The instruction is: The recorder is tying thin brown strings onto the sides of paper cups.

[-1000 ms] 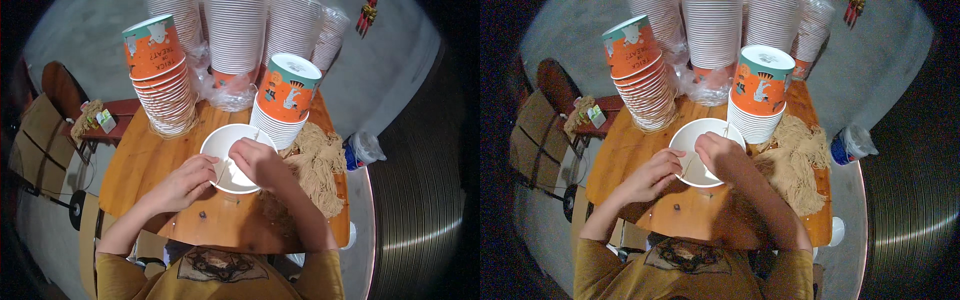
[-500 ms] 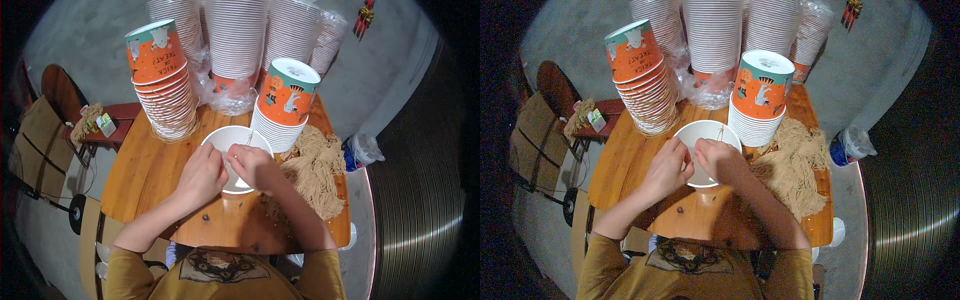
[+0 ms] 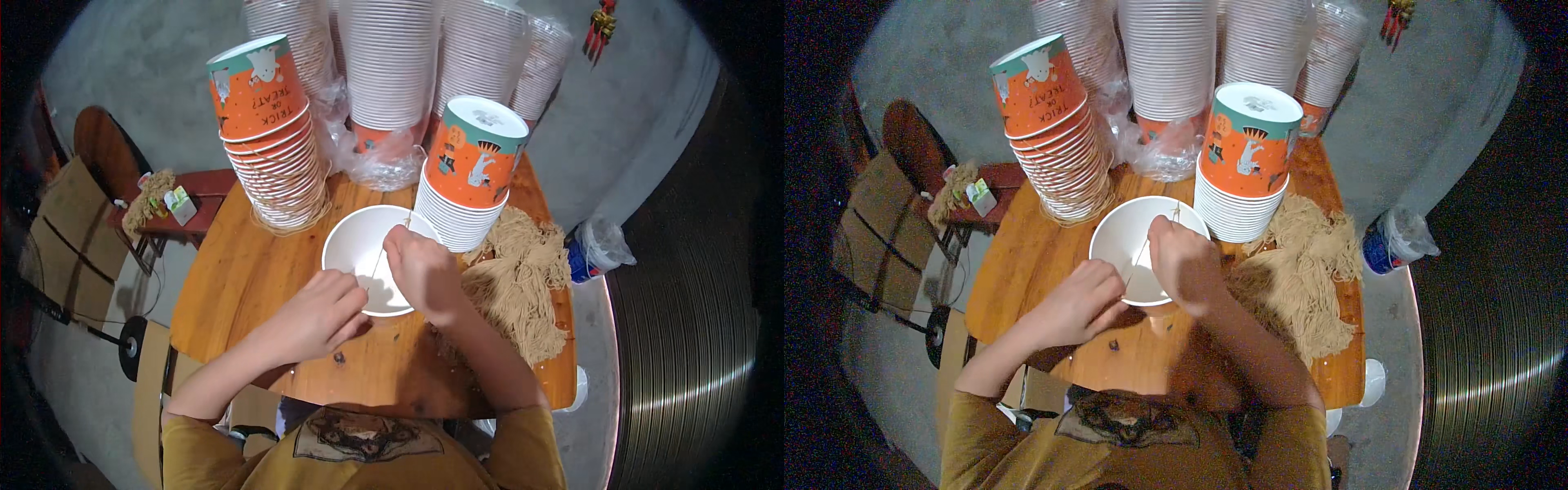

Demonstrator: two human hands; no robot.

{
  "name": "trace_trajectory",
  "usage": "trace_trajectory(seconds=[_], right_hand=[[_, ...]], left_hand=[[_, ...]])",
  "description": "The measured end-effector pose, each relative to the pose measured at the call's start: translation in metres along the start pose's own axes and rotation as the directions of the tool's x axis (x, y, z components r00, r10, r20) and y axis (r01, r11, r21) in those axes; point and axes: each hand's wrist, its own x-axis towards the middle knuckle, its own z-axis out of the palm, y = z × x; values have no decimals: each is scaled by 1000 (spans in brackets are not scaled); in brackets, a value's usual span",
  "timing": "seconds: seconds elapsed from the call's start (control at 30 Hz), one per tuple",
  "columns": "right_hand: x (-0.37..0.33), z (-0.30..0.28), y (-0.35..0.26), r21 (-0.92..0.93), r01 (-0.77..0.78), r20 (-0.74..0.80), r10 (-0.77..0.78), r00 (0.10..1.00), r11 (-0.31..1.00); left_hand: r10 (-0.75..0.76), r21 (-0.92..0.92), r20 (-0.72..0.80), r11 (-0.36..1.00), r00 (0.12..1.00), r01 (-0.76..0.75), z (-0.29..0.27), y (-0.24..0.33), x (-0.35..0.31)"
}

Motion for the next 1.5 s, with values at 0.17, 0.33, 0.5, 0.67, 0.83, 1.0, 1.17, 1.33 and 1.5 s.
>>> trace_trajectory(seconds=[0.17,0.33,0.5,0.67,0.83,1.0,1.17,1.33,1.5], right_hand=[[20,-40,21,-5,443,64,-441,895,897],[29,-79,-2,341,-182,735,-141,664,922],[61,-32,-23,519,-332,686,-153,711,788],[161,13,-64,814,-491,565,-225,794,311],[262,47,-70,956,-271,276,30,961,-117],[270,92,-40,883,-339,441,326,836,-325],[214,141,-18,806,-495,587,327,740,-325],[183,125,1,848,-492,530,318,786,-198],[159,68,4,165,58,-145,-34,989,985]], left_hand=[[7,-54,-22,999,1000,-8,-11,-17,-12],[-118,-183,-52,977,992,106,-52,-38,-33],[-291,-242,-458,950,840,197,-99,-56,-61],[-546,-561,-815,827,195,-31,-129,-77,-131],[-729,-775,-619,626,291,-80,-81,-91,-153],[-868,-896,-444,430,222,-109,-45,-96,-170],[-895,-928,-373,361,244,-97,-28,-95,-172],[-895,-948,-315,280,317,-151,3,-85,-147],[-910,-961,-273,245,311,-126,25,-76,-152]])
